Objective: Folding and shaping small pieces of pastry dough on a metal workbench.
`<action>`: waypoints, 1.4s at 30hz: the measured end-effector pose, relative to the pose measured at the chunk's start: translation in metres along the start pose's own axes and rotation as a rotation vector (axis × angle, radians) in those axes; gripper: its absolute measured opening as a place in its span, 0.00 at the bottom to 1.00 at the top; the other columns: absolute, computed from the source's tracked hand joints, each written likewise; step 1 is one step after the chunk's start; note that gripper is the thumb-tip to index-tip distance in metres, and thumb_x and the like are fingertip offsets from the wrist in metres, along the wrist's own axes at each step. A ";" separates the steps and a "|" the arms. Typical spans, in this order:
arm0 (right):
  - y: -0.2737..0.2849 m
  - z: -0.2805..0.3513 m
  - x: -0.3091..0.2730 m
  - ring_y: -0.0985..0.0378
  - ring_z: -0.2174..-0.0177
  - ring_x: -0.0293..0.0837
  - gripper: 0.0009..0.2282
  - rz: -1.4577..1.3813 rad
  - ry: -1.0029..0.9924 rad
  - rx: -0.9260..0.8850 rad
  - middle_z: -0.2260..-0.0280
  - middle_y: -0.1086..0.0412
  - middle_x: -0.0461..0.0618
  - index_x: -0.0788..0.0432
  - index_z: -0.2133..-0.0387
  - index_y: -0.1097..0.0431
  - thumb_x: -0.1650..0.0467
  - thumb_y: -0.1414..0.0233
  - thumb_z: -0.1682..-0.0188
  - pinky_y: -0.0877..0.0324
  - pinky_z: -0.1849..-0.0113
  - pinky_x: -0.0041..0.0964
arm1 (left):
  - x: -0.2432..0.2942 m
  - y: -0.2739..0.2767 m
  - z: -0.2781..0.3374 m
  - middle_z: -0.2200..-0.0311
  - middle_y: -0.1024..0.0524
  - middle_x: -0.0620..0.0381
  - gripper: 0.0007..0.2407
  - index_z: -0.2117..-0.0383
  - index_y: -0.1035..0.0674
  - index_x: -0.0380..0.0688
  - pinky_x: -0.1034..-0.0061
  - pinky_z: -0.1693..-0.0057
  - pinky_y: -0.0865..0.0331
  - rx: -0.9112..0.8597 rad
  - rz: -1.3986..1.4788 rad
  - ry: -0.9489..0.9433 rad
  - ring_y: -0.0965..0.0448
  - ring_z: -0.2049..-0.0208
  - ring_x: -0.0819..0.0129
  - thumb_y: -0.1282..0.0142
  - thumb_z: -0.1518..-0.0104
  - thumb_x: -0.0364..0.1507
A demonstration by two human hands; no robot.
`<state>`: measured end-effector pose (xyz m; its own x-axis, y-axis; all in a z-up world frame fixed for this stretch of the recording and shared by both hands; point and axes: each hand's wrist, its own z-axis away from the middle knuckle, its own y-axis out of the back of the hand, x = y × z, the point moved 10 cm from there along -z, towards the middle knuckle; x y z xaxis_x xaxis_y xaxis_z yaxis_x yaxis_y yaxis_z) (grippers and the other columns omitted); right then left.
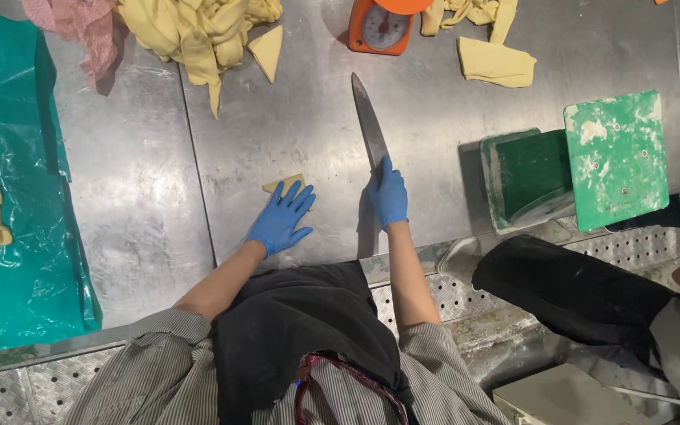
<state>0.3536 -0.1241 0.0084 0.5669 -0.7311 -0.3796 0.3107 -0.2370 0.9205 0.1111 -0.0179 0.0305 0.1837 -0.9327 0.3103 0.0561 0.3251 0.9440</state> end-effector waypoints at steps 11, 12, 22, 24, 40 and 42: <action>-0.034 0.136 0.023 0.36 0.77 0.37 0.16 -0.550 -0.320 -0.101 0.79 0.31 0.56 0.67 0.68 0.29 0.62 0.44 0.47 0.34 0.72 0.39 | -0.006 -0.007 0.002 0.28 0.49 0.51 0.31 0.31 0.40 0.46 0.51 0.26 0.61 0.049 0.031 -0.003 0.51 0.28 0.48 0.56 0.38 0.48; -0.033 0.150 0.018 0.37 0.77 0.39 0.15 -0.536 -0.302 -0.109 0.80 0.32 0.57 0.67 0.68 0.30 0.63 0.44 0.47 0.34 0.73 0.40 | -0.007 -0.007 0.000 0.28 0.49 0.51 0.31 0.31 0.40 0.46 0.51 0.27 0.61 0.027 0.051 -0.015 0.52 0.28 0.48 0.55 0.39 0.47; 0.005 0.223 -0.063 0.22 0.71 0.66 0.10 -0.414 -0.061 -0.126 0.73 0.26 0.67 0.65 0.64 0.30 0.67 0.46 0.49 0.30 0.71 0.54 | -0.067 0.015 0.022 0.32 0.38 0.48 0.24 0.35 0.30 0.41 0.47 0.25 0.64 0.429 0.254 0.392 0.50 0.28 0.47 0.48 0.35 0.39; 0.002 0.235 -0.061 0.23 0.72 0.67 0.10 -0.380 -0.046 -0.120 0.74 0.27 0.68 0.64 0.61 0.30 0.68 0.46 0.50 0.28 0.70 0.55 | -0.066 0.009 0.021 0.33 0.37 0.48 0.22 0.37 0.28 0.43 0.46 0.25 0.65 0.391 0.235 0.412 0.50 0.28 0.46 0.49 0.35 0.39; -0.014 0.266 -0.075 0.23 0.72 0.68 0.08 -0.289 -0.038 -0.131 0.72 0.26 0.68 0.62 0.61 0.32 0.68 0.47 0.46 0.29 0.71 0.58 | -0.068 0.003 0.022 0.32 0.39 0.47 0.24 0.34 0.31 0.41 0.50 0.25 0.65 0.393 0.236 0.420 0.50 0.27 0.49 0.49 0.34 0.39; -0.006 0.264 -0.082 0.23 0.73 0.67 0.09 -0.297 0.001 -0.076 0.71 0.26 0.68 0.63 0.60 0.32 0.68 0.47 0.46 0.28 0.71 0.57 | -0.068 0.001 0.021 0.32 0.38 0.48 0.23 0.35 0.31 0.42 0.51 0.24 0.65 0.380 0.260 0.427 0.50 0.28 0.50 0.48 0.34 0.39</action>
<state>0.1038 -0.2310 0.0585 0.4436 -0.6366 -0.6308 0.5186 -0.3917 0.7600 0.0778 0.0422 0.0125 0.5243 -0.6607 0.5371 -0.3814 0.3817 0.8419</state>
